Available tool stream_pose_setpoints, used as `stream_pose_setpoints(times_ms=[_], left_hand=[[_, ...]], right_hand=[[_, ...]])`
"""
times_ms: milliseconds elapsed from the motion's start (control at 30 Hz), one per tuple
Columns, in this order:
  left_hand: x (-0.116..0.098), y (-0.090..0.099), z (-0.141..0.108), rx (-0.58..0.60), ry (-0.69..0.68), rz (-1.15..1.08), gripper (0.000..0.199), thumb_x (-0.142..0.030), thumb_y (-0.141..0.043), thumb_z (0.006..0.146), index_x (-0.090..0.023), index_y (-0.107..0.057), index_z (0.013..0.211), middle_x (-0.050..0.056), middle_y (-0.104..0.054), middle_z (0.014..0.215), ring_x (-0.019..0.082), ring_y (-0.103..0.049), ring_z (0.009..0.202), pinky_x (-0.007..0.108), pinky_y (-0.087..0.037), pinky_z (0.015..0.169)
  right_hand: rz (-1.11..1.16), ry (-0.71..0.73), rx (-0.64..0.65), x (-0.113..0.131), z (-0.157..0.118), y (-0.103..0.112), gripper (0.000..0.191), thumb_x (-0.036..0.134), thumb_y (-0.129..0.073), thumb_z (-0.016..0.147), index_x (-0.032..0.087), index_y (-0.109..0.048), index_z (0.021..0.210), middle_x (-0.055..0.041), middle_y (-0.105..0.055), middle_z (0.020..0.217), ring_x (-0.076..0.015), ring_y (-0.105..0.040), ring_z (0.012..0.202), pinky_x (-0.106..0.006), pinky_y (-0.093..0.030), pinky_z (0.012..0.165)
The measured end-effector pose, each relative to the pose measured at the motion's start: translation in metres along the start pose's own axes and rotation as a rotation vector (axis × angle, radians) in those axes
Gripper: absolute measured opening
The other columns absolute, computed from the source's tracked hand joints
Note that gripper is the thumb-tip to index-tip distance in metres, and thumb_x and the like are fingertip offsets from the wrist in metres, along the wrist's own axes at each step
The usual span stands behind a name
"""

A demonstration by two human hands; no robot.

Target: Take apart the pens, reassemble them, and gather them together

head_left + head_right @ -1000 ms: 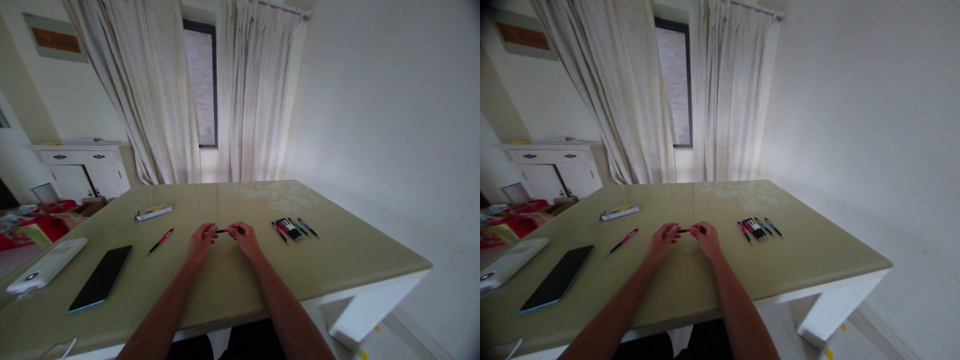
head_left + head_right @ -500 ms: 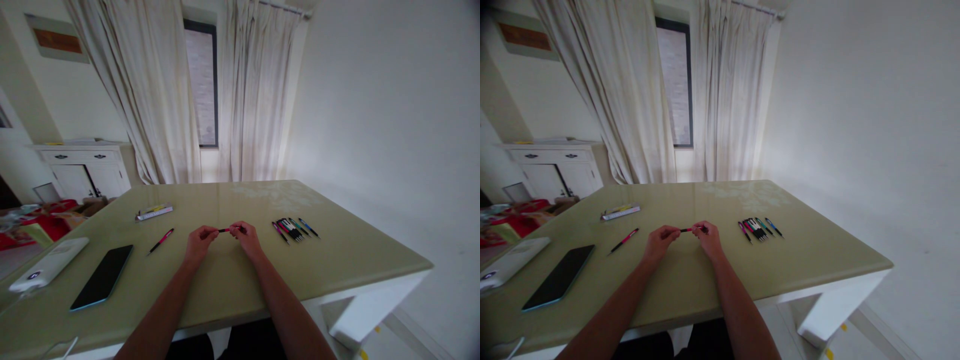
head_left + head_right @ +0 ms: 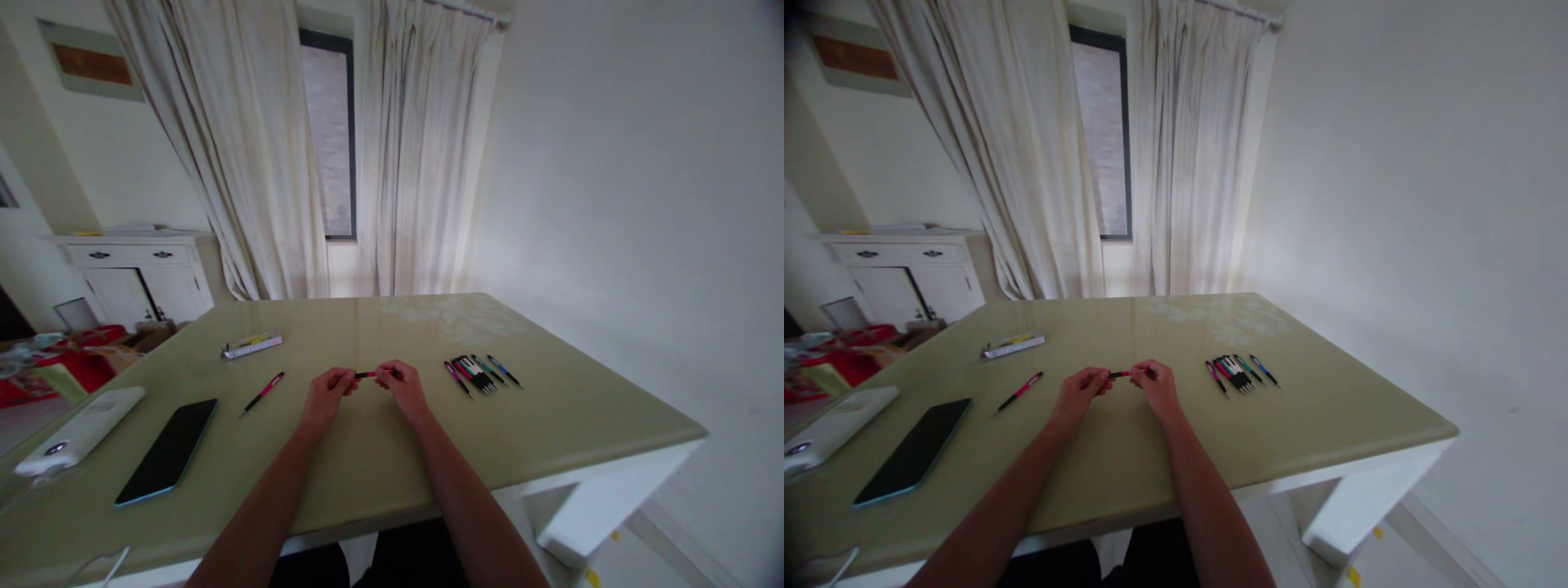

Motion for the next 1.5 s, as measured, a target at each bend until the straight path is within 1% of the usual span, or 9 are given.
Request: stream_pose_setpoints(times_ms=[133, 333, 433, 533, 633, 800, 1033, 1267, 1500], left_hand=[[0.0049, -0.0032, -0.0012, 0.034, 0.090, -0.039, 0.048, -0.059, -0.072, 0.072, -0.014, -0.071, 0.089, 0.013, -0.078, 0.087, 0.019, -0.072, 0.071, 0.032, -0.059, 0.069], [-0.0040, -0.0032, -0.0040, 0.052, 0.009, -0.012, 0.047, -0.055, -0.075, 0.070, -0.015, -0.072, 0.094, 0.011, -0.078, 0.088, 0.020, -0.072, 0.074, 0.033, -0.059, 0.073], [-0.0024, -0.0053, -0.0052, 0.051, 0.042, -0.046, 0.050, -0.056, -0.075, 0.071, -0.015, -0.072, 0.098, 0.012, -0.078, 0.092, 0.020, -0.073, 0.078, 0.034, -0.060, 0.076], [0.0013, -0.0068, -0.0057, 0.060, 0.089, -0.037, 0.052, -0.061, -0.072, 0.072, -0.014, -0.072, 0.094, 0.014, -0.078, 0.091, 0.020, -0.073, 0.075, 0.033, -0.059, 0.072], [0.0005, -0.0053, -0.0056, 0.060, 0.070, -0.024, 0.053, -0.062, -0.072, 0.072, -0.013, -0.073, 0.091, 0.014, -0.078, 0.089, 0.019, -0.071, 0.072, 0.031, -0.059, 0.070], [-0.0016, -0.0049, -0.0057, 0.080, 0.037, -0.051, 0.050, -0.058, -0.074, 0.072, -0.013, -0.073, 0.095, 0.013, -0.078, 0.091, 0.018, -0.071, 0.074, 0.030, -0.059, 0.072], [0.0053, -0.0062, -0.0052, 0.067, 0.110, -0.065, 0.053, -0.060, -0.074, 0.070, -0.013, -0.072, 0.093, 0.014, -0.078, 0.090, 0.018, -0.071, 0.071, 0.030, -0.059, 0.070], [-0.0017, -0.0039, -0.0053, 0.063, 0.048, -0.040, 0.048, -0.054, -0.079, 0.067, -0.015, -0.073, 0.095, 0.011, -0.079, 0.090, 0.019, -0.072, 0.075, 0.031, -0.059, 0.073], [0.0025, -0.0066, -0.0074, 0.110, 0.124, -0.059, 0.051, -0.060, -0.075, 0.071, -0.014, -0.074, 0.093, 0.014, -0.078, 0.092, 0.018, -0.071, 0.073, 0.029, -0.058, 0.069]], right_hand=[[-0.024, 0.049, -0.014, 0.0051, -0.0004, 0.0010, 0.026, 0.044, -0.073, 0.077, 0.019, -0.072, 0.083, -0.0039, -0.070, 0.070, -0.0150, -0.059, 0.061, -0.026, -0.046, 0.059], [0.026, -0.040, 0.004, -0.0006, 0.0005, 0.0007, 0.028, 0.046, -0.072, 0.077, 0.018, -0.070, 0.077, -0.0036, -0.068, 0.061, -0.0141, -0.056, 0.053, -0.026, -0.045, 0.054], [0.020, 0.003, -0.025, 0.0003, 0.0013, 0.0017, 0.028, 0.046, -0.073, 0.077, 0.019, -0.071, 0.080, -0.0037, -0.069, 0.065, -0.0150, -0.058, 0.057, -0.027, -0.046, 0.056], [-0.013, 0.032, -0.026, 0.0014, 0.0015, 0.0008, 0.027, 0.046, -0.074, 0.075, 0.019, -0.072, 0.083, -0.0028, -0.068, 0.067, -0.0149, -0.058, 0.059, -0.026, -0.045, 0.057], [-0.019, 0.040, -0.006, 0.0025, 0.0011, -0.0003, 0.026, 0.044, -0.074, 0.076, 0.020, -0.073, 0.082, -0.0025, -0.068, 0.067, -0.0146, -0.057, 0.059, -0.026, -0.045, 0.058], [0.048, -0.028, 0.027, 0.0014, 0.0003, -0.0018, 0.027, 0.045, -0.072, 0.077, 0.018, -0.071, 0.079, -0.0043, -0.070, 0.068, -0.0147, -0.057, 0.058, -0.027, -0.045, 0.058], [-0.023, 0.028, -0.015, 0.0036, -0.0001, -0.0010, 0.023, 0.040, -0.076, 0.072, 0.020, -0.073, 0.081, -0.0005, -0.065, 0.063, -0.0145, -0.056, 0.058, -0.026, -0.043, 0.056], [0.008, -0.025, 0.021, 0.0041, -0.0007, 0.0001, 0.021, 0.038, -0.080, 0.068, 0.020, -0.073, 0.075, -0.0016, -0.067, 0.063, -0.0156, -0.059, 0.060, -0.027, -0.047, 0.059], [0.005, -0.030, -0.034, 0.0038, -0.0002, 0.0021, 0.025, 0.042, -0.077, 0.072, 0.017, -0.074, 0.076, -0.0036, -0.068, 0.060, -0.0160, -0.061, 0.055, -0.027, -0.047, 0.055]])
Point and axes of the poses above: each hand's wrist, its own z-axis towards the middle knuckle, its own y-axis out of the back of the hand, x = y × z, the point moved 5 cm from there along z, towards the middle knuckle
